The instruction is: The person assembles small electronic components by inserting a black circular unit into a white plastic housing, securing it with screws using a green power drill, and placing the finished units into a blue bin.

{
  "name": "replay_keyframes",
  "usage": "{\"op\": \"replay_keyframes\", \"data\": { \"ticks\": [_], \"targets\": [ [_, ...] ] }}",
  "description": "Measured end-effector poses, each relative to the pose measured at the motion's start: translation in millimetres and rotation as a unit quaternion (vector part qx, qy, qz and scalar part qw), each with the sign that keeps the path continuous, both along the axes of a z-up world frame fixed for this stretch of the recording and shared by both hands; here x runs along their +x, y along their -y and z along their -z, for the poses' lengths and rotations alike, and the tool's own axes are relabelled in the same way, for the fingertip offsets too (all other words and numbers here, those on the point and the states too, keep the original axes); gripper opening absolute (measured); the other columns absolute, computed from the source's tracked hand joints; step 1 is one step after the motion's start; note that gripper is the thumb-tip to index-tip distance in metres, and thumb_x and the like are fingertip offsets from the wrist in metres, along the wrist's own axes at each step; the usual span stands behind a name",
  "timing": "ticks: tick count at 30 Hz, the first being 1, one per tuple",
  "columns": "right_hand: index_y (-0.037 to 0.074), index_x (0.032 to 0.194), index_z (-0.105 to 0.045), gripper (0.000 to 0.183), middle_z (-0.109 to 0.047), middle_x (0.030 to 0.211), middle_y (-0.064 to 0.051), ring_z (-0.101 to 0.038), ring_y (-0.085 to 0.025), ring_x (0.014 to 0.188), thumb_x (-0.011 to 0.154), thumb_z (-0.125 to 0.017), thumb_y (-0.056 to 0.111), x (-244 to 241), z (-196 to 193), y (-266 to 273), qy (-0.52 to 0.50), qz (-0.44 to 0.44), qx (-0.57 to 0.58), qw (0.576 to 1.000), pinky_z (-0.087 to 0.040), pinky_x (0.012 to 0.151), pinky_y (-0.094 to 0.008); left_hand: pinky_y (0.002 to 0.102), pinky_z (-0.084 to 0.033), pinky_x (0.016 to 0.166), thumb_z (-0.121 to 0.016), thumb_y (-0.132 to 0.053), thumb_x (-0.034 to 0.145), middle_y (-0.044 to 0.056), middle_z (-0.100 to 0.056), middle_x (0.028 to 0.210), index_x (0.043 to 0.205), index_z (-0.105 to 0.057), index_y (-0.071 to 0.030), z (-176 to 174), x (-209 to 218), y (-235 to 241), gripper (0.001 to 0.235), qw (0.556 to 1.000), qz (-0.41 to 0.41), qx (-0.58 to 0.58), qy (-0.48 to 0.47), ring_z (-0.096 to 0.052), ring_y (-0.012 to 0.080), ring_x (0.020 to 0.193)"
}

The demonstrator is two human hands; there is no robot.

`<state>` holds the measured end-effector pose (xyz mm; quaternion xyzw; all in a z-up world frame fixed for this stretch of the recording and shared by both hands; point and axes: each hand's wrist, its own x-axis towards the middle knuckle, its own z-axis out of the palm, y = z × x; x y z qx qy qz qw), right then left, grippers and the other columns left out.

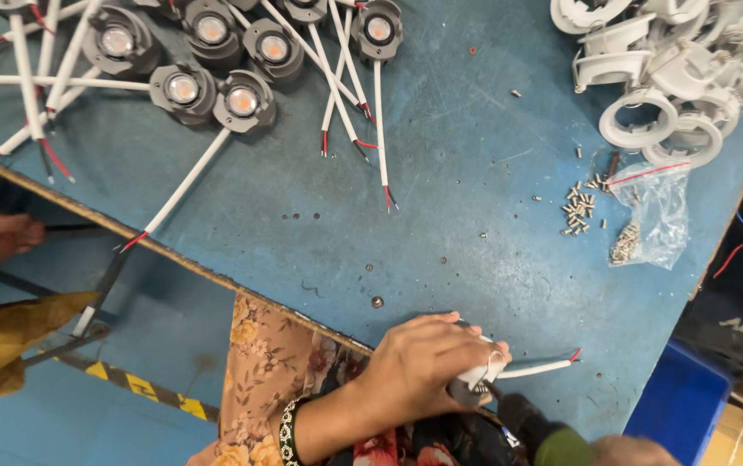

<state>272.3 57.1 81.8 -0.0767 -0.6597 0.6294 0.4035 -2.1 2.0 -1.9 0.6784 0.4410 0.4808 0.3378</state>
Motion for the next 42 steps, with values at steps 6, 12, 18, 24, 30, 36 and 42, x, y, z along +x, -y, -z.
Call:
{"op": "replay_keyframes", "data": {
  "ticks": [6, 12, 18, 24, 30, 36, 42],
  "targets": [
    [0.011, 0.114, -0.055, 0.021, -0.067, 0.080, -0.005, -0.066, -0.021, 0.071, 0.105, -0.051, 0.030, -11, 0, 9, -0.082, 0.055, -0.008, 0.995, -0.058, 0.067, -0.041, 0.040, -0.055, 0.108, -0.092, -0.027, 0.071, 0.001, -0.073, 0.113, 0.122, -0.068, -0.019, 7, 3, 2, 0.057, 0.999, -0.020, 0.041, -0.004, -0.072, 0.0230, 0.105],
    [0.010, 0.130, -0.049, 0.069, -0.062, 0.083, -0.008, -0.061, -0.020, 0.068, 0.093, -0.055, 0.068, -34, 2, 12, -0.131, 0.302, 0.064, 0.942, -0.053, 0.064, -0.036, 0.043, -0.052, 0.110, -0.092, -0.027, 0.070, 0.005, -0.072, 0.113, 0.121, -0.066, -0.014, 0, -1, 3, 0.059, 0.998, -0.007, 0.051, -0.035, -0.070, 0.0303, 0.112],
    [-0.002, 0.141, -0.046, 0.069, -0.063, 0.116, -0.017, -0.065, -0.023, 0.101, 0.111, -0.058, 0.059, -29, 18, 19, -0.022, 0.527, 0.162, 0.834, -0.059, 0.088, -0.038, 0.058, -0.029, 0.122, -0.087, -0.028, 0.074, 0.010, -0.064, 0.134, 0.126, -0.060, -0.007, -9, -10, 5, 0.062, 0.995, 0.050, 0.064, -0.062, -0.053, 0.0360, 0.138],
    [0.001, 0.129, -0.061, 0.049, -0.064, 0.092, -0.009, -0.063, -0.015, 0.081, 0.111, -0.054, 0.046, -19, 42, 66, 0.192, 0.554, 0.031, 0.809, -0.052, 0.074, -0.026, 0.059, -0.024, 0.123, -0.084, -0.023, 0.075, 0.002, -0.062, 0.136, 0.121, -0.063, -0.012, -21, -8, 6, 0.052, 0.991, 0.054, 0.089, -0.079, -0.052, 0.0314, 0.141],
    [-0.001, 0.146, -0.044, 0.089, -0.070, 0.086, -0.005, -0.067, -0.011, 0.065, 0.093, -0.053, 0.070, -15, 59, 140, 0.205, 0.271, -0.233, 0.911, -0.053, 0.057, -0.023, 0.053, -0.032, 0.114, -0.072, -0.008, 0.075, -0.001, -0.059, 0.138, 0.111, -0.070, -0.029, -28, 43, 38, 0.042, 0.943, 0.108, 0.236, -0.210, -0.048, 0.0285, 0.135],
    [-0.004, 0.149, -0.043, 0.085, -0.066, 0.115, -0.009, -0.064, -0.014, 0.097, 0.103, -0.055, 0.066, 31, 74, 200, 0.033, 0.329, -0.219, 0.918, -0.051, 0.082, -0.024, 0.047, -0.046, 0.111, -0.072, -0.008, 0.086, 0.005, -0.048, 0.153, 0.139, -0.061, -0.017, -35, 108, 44, 0.055, 0.902, 0.321, 0.263, -0.119, -0.043, 0.0386, 0.146],
    [0.000, 0.145, -0.046, 0.068, -0.061, 0.122, -0.013, -0.063, -0.019, 0.107, 0.085, -0.065, 0.025, 103, 103, 208, 0.018, 0.482, -0.299, 0.824, -0.054, 0.090, -0.029, 0.047, -0.050, 0.119, -0.074, 0.000, 0.090, 0.024, -0.027, 0.166, 0.151, -0.044, -0.015, -48, 164, 39, 0.069, 0.893, 0.395, 0.211, -0.052, -0.042, 0.0408, 0.154]
  ]
}}
